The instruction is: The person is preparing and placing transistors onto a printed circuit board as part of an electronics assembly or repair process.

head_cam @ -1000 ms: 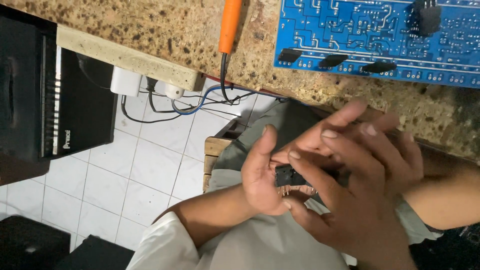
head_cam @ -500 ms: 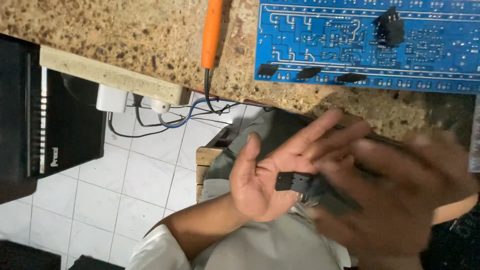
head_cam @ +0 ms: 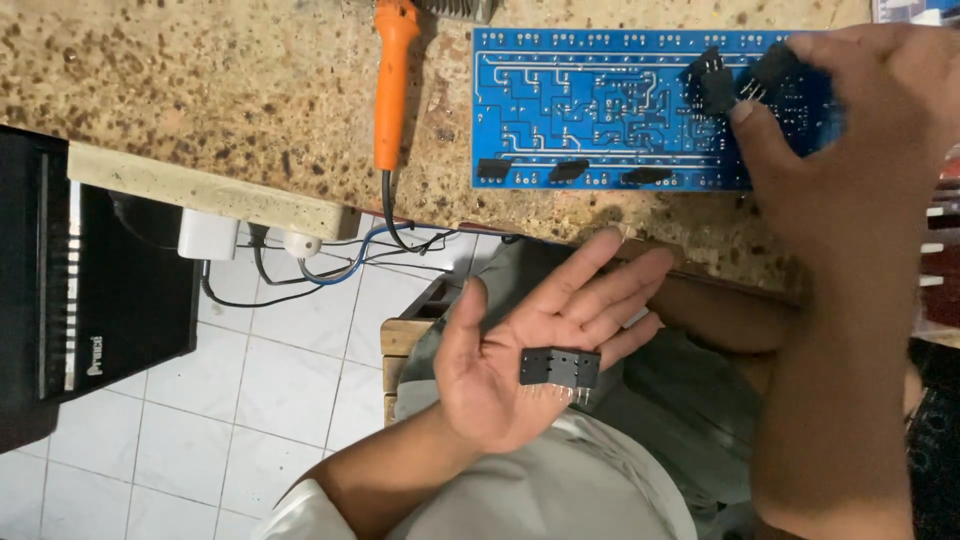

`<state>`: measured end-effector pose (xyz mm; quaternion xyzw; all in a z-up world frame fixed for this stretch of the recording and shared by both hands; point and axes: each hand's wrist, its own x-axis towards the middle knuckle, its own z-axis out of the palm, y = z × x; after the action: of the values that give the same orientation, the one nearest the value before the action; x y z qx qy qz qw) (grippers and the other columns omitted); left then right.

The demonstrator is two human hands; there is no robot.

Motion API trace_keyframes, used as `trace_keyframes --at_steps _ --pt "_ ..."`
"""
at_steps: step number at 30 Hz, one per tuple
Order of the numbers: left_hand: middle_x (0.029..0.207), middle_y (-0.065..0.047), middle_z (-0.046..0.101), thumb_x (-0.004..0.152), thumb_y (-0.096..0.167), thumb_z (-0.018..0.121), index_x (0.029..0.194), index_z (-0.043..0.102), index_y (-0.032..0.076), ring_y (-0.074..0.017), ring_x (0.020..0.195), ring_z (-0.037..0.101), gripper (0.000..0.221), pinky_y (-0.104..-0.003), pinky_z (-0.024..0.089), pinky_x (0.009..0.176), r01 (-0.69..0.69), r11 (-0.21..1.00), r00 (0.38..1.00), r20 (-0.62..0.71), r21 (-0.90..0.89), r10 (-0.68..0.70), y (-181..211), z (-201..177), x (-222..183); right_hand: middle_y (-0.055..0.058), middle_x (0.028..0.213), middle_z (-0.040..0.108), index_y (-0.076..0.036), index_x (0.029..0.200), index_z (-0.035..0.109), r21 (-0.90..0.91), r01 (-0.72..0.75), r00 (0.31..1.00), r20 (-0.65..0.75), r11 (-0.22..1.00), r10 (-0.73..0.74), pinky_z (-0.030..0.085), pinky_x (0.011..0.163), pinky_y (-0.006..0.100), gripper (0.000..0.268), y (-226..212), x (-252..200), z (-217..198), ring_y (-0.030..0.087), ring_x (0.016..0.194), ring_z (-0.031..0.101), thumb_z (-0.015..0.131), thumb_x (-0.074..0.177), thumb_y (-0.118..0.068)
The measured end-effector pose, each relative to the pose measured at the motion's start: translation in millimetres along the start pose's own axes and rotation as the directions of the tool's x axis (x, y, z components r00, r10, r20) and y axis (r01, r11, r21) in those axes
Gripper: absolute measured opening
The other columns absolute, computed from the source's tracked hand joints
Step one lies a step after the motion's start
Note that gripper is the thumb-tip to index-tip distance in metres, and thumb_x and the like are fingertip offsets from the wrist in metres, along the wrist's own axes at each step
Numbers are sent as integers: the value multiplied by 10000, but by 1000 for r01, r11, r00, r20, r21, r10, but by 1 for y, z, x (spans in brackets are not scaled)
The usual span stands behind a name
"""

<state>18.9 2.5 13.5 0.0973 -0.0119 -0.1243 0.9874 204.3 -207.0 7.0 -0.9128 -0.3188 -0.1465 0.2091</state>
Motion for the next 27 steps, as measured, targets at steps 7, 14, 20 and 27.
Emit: trace_keyframes --at_steps 7,14,20,27 --pt "1719 -336 107 993 672 176 1646 148 30 -407 1670 77 916 -588 78 1370 -15 1000 1000 -17 -5 15 1 -1 3 312 1409 453 148 1508 654 75 -1 999 42 997 -2 479 950 624 421 -4 3 -3 486 1276 501 836 1155 9" --pt "1726 -326 105 985 683 180 1650 147 43 -404 1685 52 924 -603 59 1378 -18 1000 1000 -15 -23 18 1 -2 5 231 1318 455 66 1375 756 -47 75 997 8 996 -75 473 894 553 343 -3 5 8 394 1206 492 938 1136 -101" --pt "1732 -315 103 969 685 158 1656 121 46 -412 1685 60 939 -612 58 1390 -10 1000 1000 -23 -21 10 2 -5 7 298 1467 482 115 1489 673 -71 92 996 -4 993 -92 472 1007 604 477 -6 -4 0 477 1333 510 975 1139 -3" --pt "1751 -296 87 979 687 166 1662 132 74 -386 1697 51 919 -617 41 1404 -24 999 1000 -20 -34 23 2 -6 5 276 1383 561 48 1474 531 406 -100 954 -222 909 204 522 1172 608 300 -65 -79 -9 450 1262 585 535 1293 -192"
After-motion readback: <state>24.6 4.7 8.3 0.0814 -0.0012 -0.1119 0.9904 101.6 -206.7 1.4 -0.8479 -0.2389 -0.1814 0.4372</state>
